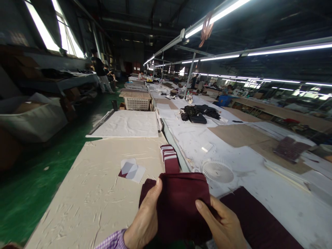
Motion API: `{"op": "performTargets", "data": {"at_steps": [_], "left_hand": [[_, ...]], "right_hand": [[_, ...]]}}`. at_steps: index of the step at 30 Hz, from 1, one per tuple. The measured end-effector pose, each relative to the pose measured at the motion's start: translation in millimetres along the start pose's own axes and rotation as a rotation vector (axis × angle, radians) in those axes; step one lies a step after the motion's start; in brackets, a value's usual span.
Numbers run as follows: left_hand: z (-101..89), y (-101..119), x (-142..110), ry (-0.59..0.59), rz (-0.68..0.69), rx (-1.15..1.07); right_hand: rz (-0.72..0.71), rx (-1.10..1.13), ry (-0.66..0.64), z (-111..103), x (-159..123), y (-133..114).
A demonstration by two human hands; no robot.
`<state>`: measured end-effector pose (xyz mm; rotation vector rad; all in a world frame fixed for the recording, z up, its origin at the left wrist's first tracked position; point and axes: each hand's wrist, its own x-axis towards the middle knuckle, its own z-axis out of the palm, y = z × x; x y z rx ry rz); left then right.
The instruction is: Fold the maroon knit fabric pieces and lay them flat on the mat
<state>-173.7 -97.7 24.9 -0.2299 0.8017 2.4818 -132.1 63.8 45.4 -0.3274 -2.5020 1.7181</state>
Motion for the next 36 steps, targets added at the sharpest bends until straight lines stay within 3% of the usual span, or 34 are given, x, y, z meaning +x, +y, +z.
{"op": "performTargets", "data": {"at_steps": [3,12,20,25,31,36], "left_hand": [[1.9,5,3,-0.108,-0.039,-0.097],[1.8,7,10,-0.077,-0.074,-0.187],[5.3,4,11,-0.136,-0.063,-0.24],[0.0,2,12,-0.128,-0.038,-0.193],[-14.8,-5,10,-0.145,0.061,0.025],[-10.5,-6,9,-0.156,0.064,0.108]], "right_hand": [[-0.046,-0.059,0.002,-2,1,1],[-0.096,-0.085,-0.013,-9,6,8],[-0.04,-0.048,-0.001,-8,8,7],[0.004,-0.003,-0.002,-6,9,6],[0.013,0.079,0.028,-2,9,8],[0.017,0.07,0.017,0,8,9]]}}
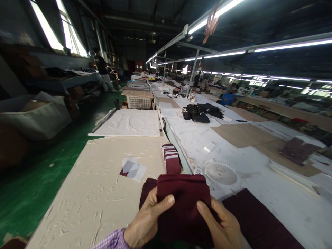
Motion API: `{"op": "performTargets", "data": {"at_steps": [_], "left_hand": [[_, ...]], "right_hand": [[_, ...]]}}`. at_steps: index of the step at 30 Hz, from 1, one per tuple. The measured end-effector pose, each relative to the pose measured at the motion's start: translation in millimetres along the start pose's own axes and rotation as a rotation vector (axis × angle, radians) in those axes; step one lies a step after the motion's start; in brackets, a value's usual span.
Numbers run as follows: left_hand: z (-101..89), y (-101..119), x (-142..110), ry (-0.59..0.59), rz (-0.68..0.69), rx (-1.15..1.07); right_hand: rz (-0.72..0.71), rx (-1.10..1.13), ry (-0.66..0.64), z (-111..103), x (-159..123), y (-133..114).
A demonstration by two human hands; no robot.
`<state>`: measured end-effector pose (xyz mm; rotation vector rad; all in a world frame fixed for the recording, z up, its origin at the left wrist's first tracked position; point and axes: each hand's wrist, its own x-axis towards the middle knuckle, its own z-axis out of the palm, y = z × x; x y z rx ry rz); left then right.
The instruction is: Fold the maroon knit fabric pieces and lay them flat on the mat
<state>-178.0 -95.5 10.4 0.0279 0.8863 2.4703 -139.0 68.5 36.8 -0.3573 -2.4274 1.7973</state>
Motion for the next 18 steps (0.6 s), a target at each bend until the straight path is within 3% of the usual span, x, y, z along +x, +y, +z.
{"op": "performTargets", "data": {"at_steps": [7,10,13,18], "left_hand": [[1.2,4,2,0.102,-0.052,0.058],[-3.1,5,0,0.082,-0.065,0.084],[-6.0,7,-3,0.066,-0.088,0.129],[-7.6,12,-8,0.037,-0.101,0.204]], "right_hand": [[-0.02,0.02,0.007,7,-1,5],[-0.033,0.114,0.113,7,-3,1],[-0.036,0.063,0.222,5,-4,-5],[-0.054,0.076,0.124,3,-3,-3]]}}
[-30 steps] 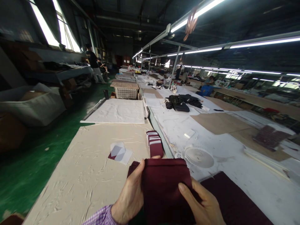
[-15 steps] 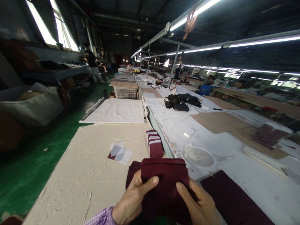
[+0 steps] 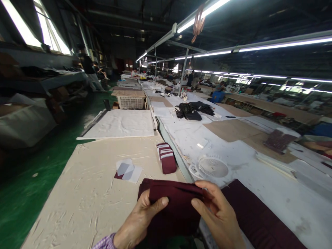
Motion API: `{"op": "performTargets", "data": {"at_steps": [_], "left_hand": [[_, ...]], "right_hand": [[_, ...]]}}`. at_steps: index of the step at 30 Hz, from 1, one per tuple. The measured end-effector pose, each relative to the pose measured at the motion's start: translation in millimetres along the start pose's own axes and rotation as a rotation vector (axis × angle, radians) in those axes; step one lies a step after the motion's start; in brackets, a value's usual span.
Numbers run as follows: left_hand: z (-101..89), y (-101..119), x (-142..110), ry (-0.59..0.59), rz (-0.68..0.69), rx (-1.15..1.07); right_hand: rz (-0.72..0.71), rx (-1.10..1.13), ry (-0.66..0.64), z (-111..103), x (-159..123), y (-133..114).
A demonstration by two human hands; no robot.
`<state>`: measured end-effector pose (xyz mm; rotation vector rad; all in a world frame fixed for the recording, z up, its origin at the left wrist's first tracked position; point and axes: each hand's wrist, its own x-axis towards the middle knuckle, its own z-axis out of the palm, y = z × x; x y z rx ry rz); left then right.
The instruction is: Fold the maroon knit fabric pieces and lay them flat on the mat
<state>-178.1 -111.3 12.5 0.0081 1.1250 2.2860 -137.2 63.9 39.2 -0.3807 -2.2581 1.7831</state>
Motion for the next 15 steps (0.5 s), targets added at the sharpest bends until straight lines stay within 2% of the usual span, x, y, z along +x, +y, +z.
{"op": "performTargets", "data": {"at_steps": [3,5,8,12,15], "left_hand": [[-1.8,3,-2,0.002,0.01,0.015],[-3.2,4,-2,0.009,0.032,0.014],[-5.0,3,-1,0.036,0.08,-0.006],[-5.4,2,1,0.062,0.108,-0.061],[-4.7,4,1,0.085,0.122,-0.078]], "right_hand": [[-0.025,0.021,-0.018,3,-2,6],[-0.035,0.059,-0.078,6,-3,8],[-0.06,0.084,-0.231,11,-5,8],[-0.041,-0.005,-0.511,13,-5,3],[-0.031,-0.096,-0.61,12,-4,-2]]}}
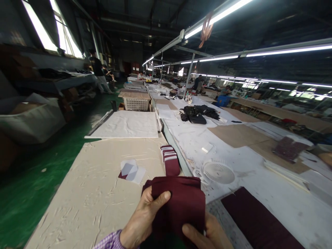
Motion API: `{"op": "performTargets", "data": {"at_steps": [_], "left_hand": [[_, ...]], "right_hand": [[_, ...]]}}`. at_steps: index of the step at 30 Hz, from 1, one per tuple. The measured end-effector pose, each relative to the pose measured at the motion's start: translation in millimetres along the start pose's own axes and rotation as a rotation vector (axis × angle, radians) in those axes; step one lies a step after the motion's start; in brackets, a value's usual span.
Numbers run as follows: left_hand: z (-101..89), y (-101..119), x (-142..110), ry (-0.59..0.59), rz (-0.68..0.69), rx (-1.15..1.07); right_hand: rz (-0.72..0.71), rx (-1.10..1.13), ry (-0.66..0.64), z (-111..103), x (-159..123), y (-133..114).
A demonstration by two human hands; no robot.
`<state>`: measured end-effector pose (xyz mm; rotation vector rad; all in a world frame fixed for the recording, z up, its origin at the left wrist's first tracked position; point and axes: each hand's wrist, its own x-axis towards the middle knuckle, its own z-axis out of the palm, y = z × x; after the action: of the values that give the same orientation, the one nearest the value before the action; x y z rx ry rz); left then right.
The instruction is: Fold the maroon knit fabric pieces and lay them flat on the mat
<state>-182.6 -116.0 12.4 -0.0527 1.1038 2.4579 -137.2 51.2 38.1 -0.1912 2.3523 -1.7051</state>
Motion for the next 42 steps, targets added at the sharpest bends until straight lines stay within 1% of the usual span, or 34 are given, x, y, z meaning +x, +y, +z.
{"op": "performTargets", "data": {"at_steps": [3,5,6,8,11,13,15,19,21,25,31,35,38,42], "left_hand": [[-0.1,4,0,0.036,0.031,0.001],[-1.0,6,0,0.026,0.036,0.017],[-1.4,5,0,0.008,0.035,0.031],[-1.7,4,0,-0.023,0.04,0.06],[-0.2,0,-1,-0.056,0.057,0.086],[1.2,-2,-1,-0.075,0.062,0.084],[2.1,-1,-2,-0.084,0.063,0.063],[3.2,7,-4,-0.075,0.012,-0.029],[4.6,13,-5,-0.065,-0.02,-0.049],[8.8,22,-5,-0.081,-0.083,-0.02],[6.8,19,-3,-0.025,-0.153,-0.044],[5.3,16,-1,-0.022,-0.162,-0.074],[6.3,15,0,-0.044,-0.168,-0.092],[7.2,8,0,-0.125,-0.065,0.012]], "right_hand": [[-0.019,-0.031,-0.039,-1,-1,-1],[-0.061,0.0,0.004,0,0,1],[-0.08,0.03,0.055,1,0,2],[-0.081,0.101,0.201,4,2,4],[0.031,0.144,0.417,9,3,2],[0.077,0.117,0.498,12,4,-1],[0.084,0.081,0.531,12,4,-3],[0.078,0.007,0.545,8,2,-3],[0.054,-0.014,0.528,7,2,-2],[-0.008,-0.064,0.466,5,1,-2],[-0.025,-0.1,0.395,0,-2,0],[-0.024,-0.096,0.385,-2,-3,4],[-0.009,-0.081,0.382,-3,-4,7],[0.007,-0.051,0.403,-6,-5,10]]}}
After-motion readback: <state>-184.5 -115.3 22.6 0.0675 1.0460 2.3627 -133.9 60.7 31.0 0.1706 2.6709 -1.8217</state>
